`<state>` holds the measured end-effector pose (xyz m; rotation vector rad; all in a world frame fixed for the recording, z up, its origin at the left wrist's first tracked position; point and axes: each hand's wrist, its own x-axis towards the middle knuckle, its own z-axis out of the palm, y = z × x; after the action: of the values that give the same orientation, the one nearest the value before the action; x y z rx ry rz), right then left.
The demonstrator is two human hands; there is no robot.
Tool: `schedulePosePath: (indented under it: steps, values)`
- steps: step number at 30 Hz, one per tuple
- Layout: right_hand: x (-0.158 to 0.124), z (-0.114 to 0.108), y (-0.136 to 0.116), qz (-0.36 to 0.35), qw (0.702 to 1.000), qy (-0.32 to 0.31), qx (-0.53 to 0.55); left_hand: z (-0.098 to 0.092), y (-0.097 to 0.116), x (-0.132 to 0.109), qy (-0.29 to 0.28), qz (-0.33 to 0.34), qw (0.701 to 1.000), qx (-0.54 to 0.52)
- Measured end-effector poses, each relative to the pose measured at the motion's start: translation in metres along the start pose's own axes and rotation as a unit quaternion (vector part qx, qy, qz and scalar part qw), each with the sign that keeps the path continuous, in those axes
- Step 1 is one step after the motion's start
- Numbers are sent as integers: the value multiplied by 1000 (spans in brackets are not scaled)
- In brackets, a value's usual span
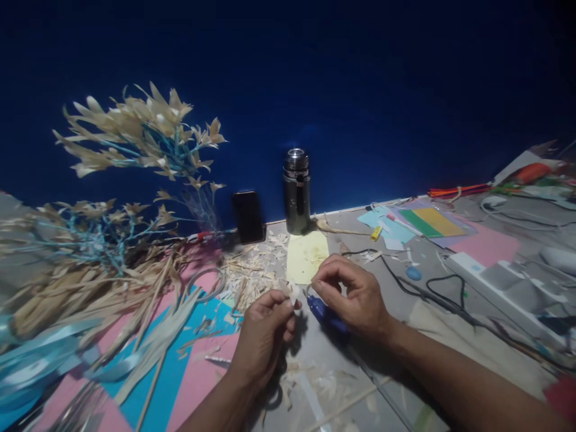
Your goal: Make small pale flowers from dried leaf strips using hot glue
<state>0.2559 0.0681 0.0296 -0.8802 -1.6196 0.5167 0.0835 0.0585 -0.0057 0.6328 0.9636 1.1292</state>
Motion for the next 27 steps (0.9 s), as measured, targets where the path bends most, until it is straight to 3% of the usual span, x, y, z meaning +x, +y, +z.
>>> schedulePosePath:
  steps: [7, 14, 20, 27]
  values:
    - [-9, 10, -5, 24, 999, 4, -20, 4, -3, -4, 9, 27, 999, 32]
    - [-10, 13, -8, 8, 998, 19, -66, 5, -1, -5, -10, -4, 998, -62]
    - [-6, 6, -3, 68, 997, 20, -29, 3, 2, -2, 7, -70, 985, -155]
    - [-3, 4, -3, 34, 999, 21, -27, 2, 0, -2, -21, -83, 986, -140]
